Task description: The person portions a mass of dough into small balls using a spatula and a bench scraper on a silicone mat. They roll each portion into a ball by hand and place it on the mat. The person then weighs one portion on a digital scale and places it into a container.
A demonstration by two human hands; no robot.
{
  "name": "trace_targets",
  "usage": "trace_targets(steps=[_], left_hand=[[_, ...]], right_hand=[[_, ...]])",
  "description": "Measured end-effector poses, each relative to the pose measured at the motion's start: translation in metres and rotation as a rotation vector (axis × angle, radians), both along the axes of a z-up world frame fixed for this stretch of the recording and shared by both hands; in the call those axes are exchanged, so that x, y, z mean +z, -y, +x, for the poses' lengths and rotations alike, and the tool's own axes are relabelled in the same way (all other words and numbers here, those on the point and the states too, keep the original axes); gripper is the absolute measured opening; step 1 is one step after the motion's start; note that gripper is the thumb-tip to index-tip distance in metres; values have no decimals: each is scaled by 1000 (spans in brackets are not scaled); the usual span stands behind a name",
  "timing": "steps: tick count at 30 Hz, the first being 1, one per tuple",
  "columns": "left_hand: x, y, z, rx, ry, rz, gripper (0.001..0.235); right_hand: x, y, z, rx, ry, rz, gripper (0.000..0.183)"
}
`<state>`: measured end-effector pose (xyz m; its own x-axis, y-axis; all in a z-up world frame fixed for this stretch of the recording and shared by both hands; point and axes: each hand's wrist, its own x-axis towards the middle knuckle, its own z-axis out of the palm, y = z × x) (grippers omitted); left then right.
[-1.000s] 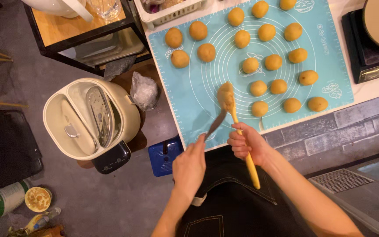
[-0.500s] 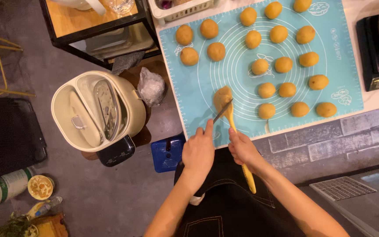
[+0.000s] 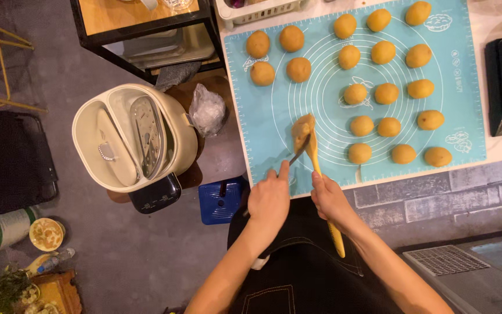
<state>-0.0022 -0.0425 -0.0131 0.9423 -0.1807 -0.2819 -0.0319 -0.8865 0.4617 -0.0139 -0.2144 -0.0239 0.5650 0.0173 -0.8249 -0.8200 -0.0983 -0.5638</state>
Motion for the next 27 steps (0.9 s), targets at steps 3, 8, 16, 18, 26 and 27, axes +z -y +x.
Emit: trace_targets(steps=[3, 8, 16, 18, 26, 27], left_hand=[[-9, -5, 9, 4, 19, 5, 58], [5, -11, -17, -32, -38, 0, 58], [-13, -8, 14, 39, 20, -16, 55], [-9, -17, 11, 75, 31, -63, 52], [31, 7, -3, 26, -28, -13, 53], [29, 11, 6, 17, -31, 6, 52]], right_hand=[[5, 6, 4, 4, -41, -24, 41], [14, 15, 12, -27, -120, 135, 41], [19, 31, 3, 65, -157, 94, 43], [21, 39, -3, 65, -175, 89, 41], [16, 40, -6, 111, -103, 10, 39], [15, 39, -8, 133, -75, -33, 39]])
